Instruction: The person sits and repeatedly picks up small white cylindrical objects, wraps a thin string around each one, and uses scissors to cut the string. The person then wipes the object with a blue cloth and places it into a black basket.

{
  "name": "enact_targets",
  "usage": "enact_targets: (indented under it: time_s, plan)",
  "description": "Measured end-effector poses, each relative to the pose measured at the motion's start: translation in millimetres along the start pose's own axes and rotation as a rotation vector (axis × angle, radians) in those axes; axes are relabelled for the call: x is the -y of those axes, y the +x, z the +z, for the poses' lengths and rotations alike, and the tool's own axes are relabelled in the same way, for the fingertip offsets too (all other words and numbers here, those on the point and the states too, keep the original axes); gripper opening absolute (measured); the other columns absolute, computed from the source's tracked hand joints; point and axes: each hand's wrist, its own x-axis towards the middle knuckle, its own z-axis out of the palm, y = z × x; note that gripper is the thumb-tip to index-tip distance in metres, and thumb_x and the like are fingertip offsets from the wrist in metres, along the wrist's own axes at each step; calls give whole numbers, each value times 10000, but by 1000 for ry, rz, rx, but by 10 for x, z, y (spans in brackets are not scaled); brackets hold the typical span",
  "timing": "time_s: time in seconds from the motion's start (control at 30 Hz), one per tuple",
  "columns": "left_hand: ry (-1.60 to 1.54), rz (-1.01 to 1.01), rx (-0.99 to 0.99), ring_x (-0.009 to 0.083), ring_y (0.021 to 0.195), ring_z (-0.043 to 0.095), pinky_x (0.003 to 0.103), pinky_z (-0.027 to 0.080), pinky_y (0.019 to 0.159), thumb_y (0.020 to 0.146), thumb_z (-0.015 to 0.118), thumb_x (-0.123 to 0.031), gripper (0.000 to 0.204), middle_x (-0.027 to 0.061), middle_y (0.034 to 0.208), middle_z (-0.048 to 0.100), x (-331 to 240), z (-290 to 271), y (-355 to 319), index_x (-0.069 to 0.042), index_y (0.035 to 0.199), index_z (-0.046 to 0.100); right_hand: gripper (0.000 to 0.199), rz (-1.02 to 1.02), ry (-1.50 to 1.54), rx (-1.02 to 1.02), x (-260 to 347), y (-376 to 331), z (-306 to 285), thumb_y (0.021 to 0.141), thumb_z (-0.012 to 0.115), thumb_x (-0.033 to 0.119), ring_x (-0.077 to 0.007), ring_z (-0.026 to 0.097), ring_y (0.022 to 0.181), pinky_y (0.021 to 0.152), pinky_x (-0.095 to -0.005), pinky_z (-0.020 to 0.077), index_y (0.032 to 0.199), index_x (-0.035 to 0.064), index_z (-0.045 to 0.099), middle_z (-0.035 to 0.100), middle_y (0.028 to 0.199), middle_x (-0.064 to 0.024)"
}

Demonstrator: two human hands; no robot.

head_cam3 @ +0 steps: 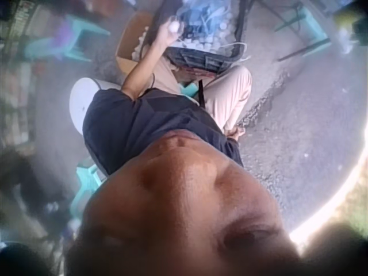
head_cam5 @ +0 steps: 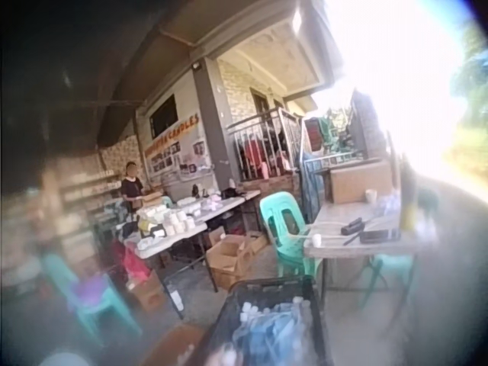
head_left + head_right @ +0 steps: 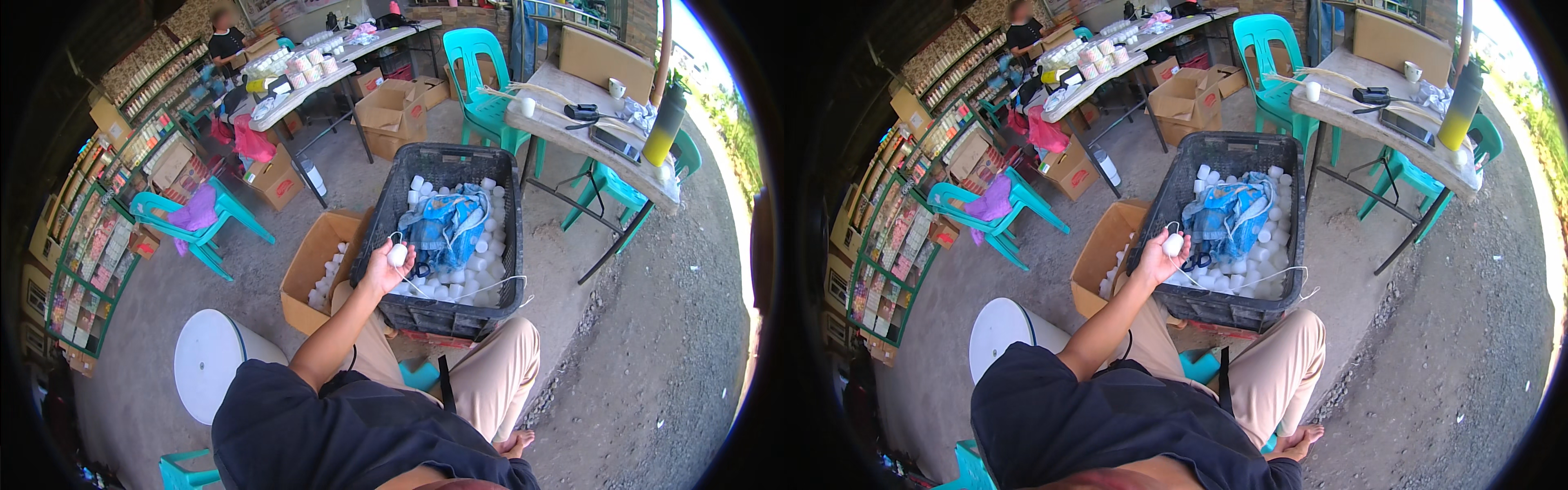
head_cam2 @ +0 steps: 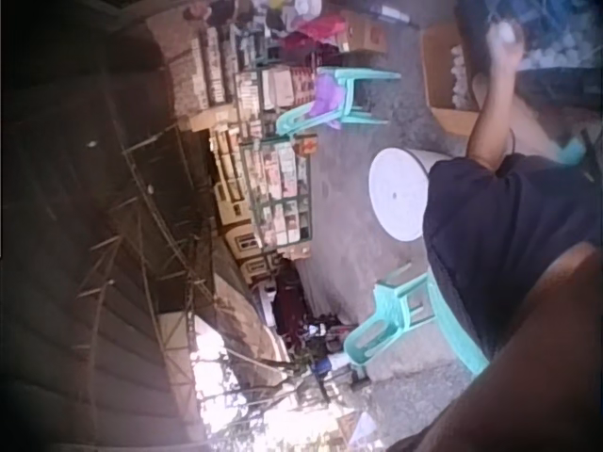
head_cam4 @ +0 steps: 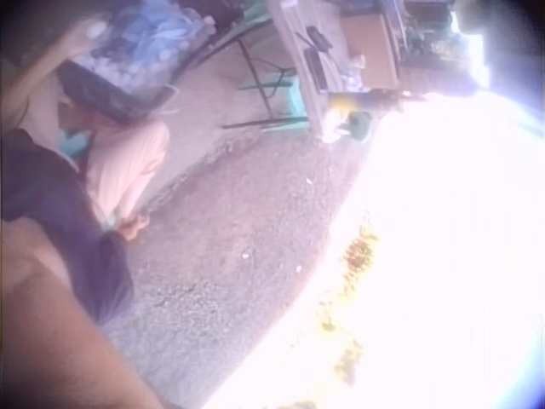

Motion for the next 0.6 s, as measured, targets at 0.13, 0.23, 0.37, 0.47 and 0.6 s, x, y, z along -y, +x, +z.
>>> enact_targets:
  time_s: [0.13,0.23,0.37,0.47,0.6]
  plan:
    - [23,8,33,286,889,614,386,539,775,999,406,-377,402,181,1034,599,-47,-120,-53,3,1045,528,500,-124,-409,67,66,-523,337,928,516,224,-118,379,1267,1080,-245,260,1359,-4,407,428,1376,-45]
    - [-22,-52,-16,299,870,619,401,528,761,993,362,-355,400,185,1017,614,-16,28,-21,3,1021,538,473,-286,-471,155,153,-588,303,913,509,219,-170,445,1217,1029,-292,326,1300,-47,452,490,1302,-84]
    - [17,-190,106,226,668,544,324,427,586,963,374,-360,340,157,973,624,-68,38,-55,-85,991,572,481,-126,-663,-195,521,-572,1189,799,627,249,-285,616,1024,867,-387,478,1127,-102,595,659,1060,-176]
    - [69,-96,212,249,818,576,335,480,670,963,514,-294,302,160,1094,600,-26,302,-33,-35,1118,518,397,-848,-808,-474,1210,-338,1882,761,678,207,-298,629,905,830,-387,482,1028,-81,618,664,982,-196]
    - [196,116,346,271,1106,572,350,490,958,919,598,-147,417,161,1265,531,-77,656,-391,26,1268,450,148,-1135,-405,128,1936,-1925,4080,909,607,130,-54,490,609,558,-204,405,949,-5,655,644,820,-37]
